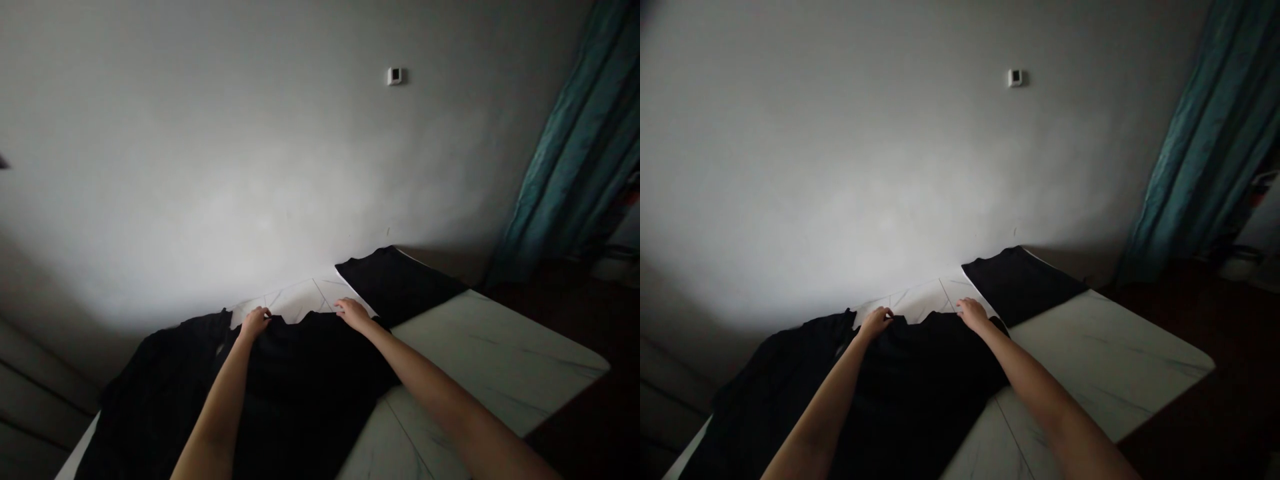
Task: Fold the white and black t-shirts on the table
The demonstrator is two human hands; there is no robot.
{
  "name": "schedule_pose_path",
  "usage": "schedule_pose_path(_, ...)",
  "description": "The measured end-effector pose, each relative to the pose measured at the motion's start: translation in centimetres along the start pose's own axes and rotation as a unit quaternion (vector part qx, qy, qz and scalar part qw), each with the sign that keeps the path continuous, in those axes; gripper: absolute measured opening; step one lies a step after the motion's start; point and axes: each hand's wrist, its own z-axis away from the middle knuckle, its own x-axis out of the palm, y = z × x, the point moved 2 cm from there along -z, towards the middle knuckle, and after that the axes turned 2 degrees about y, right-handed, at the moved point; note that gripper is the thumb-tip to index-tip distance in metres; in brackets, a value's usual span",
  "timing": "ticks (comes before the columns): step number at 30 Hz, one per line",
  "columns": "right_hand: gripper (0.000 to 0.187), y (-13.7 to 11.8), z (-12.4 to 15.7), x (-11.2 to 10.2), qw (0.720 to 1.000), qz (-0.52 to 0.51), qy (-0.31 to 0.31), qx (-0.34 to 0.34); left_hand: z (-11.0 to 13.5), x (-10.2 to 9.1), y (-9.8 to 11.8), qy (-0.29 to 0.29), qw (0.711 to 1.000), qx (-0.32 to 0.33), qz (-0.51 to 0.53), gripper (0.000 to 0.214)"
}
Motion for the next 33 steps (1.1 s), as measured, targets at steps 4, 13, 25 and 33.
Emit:
schedule_pose_path(4, 0.016, -0.5, -0.7, 1.9, 0.999, 0.020, -0.021, 0.037, 1.2, -1.8, -0.1, 0.021, 0.999, 0.032, 0.036, 0.021)
schedule_pose_path(13, 0.021, 0.3, -0.8, 1.9, 0.999, -0.010, -0.026, 0.023, 3.6, -8.5, -2.5, 0.076, 0.991, 0.069, 0.088, 0.023)
schedule_pose_path(25, 0.013, -3.4, -10.7, -14.4, 0.975, -0.103, 0.105, -0.166, 9.4, -25.9, 3.1, 0.359, 0.914, 0.100, 0.163, 0.019)
schedule_pose_path(33, 0.029, -6.6, -7.5, -22.9, 0.933, -0.076, 0.327, -0.128, 14.1, -25.6, 9.3, 0.373, 0.829, 0.040, 0.415, 0.023)
